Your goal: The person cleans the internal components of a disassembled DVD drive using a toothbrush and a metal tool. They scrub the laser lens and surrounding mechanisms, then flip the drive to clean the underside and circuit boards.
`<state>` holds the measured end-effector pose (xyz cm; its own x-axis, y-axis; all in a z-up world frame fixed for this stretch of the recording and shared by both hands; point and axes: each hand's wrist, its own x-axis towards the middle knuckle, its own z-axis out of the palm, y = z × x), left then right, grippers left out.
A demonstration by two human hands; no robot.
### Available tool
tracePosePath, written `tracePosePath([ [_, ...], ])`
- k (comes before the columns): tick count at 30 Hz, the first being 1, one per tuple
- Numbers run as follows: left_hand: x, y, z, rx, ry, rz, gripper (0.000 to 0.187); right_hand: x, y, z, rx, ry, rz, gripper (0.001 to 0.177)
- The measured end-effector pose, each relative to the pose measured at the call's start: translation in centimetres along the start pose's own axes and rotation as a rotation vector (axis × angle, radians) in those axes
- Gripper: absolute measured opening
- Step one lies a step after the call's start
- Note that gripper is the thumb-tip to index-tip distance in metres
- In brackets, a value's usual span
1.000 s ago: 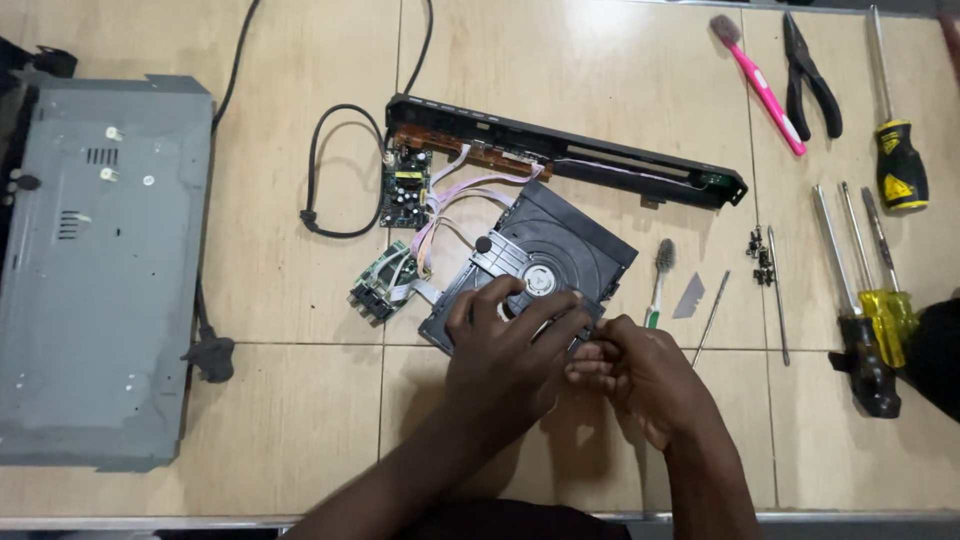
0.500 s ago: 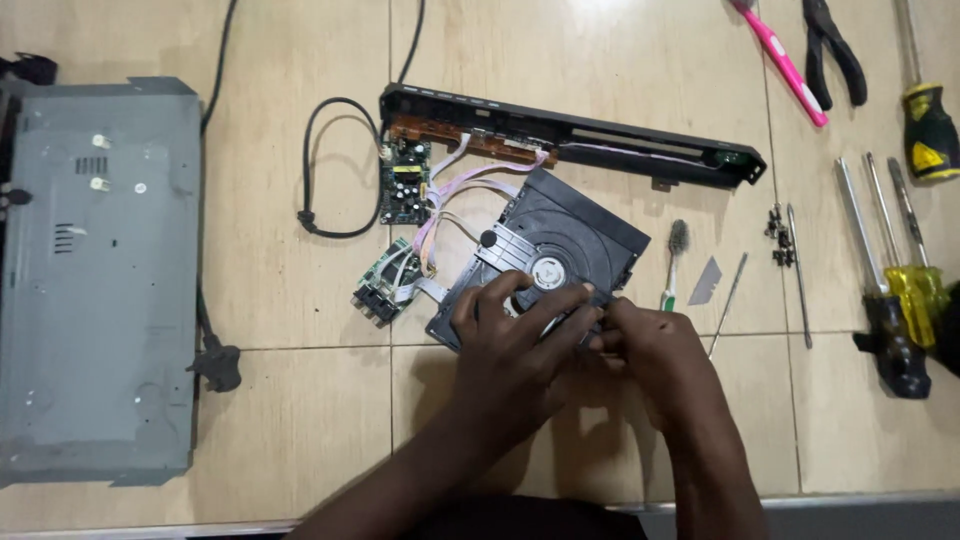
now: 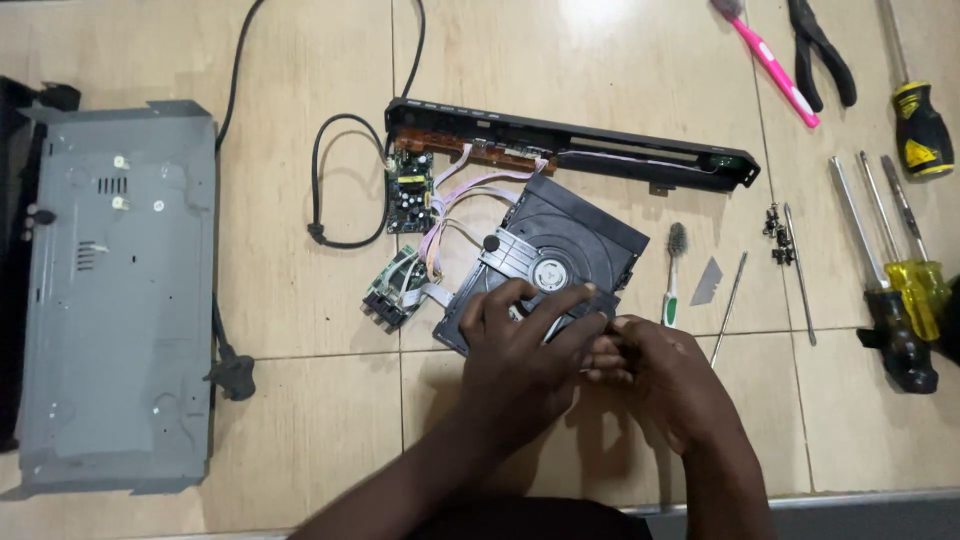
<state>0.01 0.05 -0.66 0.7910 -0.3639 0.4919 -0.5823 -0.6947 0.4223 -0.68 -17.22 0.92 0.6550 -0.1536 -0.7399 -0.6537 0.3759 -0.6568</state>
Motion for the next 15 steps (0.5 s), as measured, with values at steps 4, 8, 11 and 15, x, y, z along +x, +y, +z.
tracePosePath([
  [4, 0.0, 0.1, 0.1, -0.007, -0.041, -0.027, 0.048, -0.3, -0.6, 0.8, 0.004, 0.053, 0.066, 0.025],
  [8, 0.2, 0.2, 0.2, 0.008, -0.016, -0.034, 0.039, -1.2, -1.6, 1.6, -0.050, 0.053, 0.076, 0.028],
  [11, 0.4, 0.3, 0.0, 0.001, -0.002, -0.038, 0.041, -1.0, -1.5, 1.3, -0.105, 0.064, 0.072, 0.032],
  [15, 0.4, 0.4, -0.2, -0.014, 0.012, -0.032, 0.031, 1.7, 0.7, -0.8, -0.184, 0.051, -0.024, 0.031],
])
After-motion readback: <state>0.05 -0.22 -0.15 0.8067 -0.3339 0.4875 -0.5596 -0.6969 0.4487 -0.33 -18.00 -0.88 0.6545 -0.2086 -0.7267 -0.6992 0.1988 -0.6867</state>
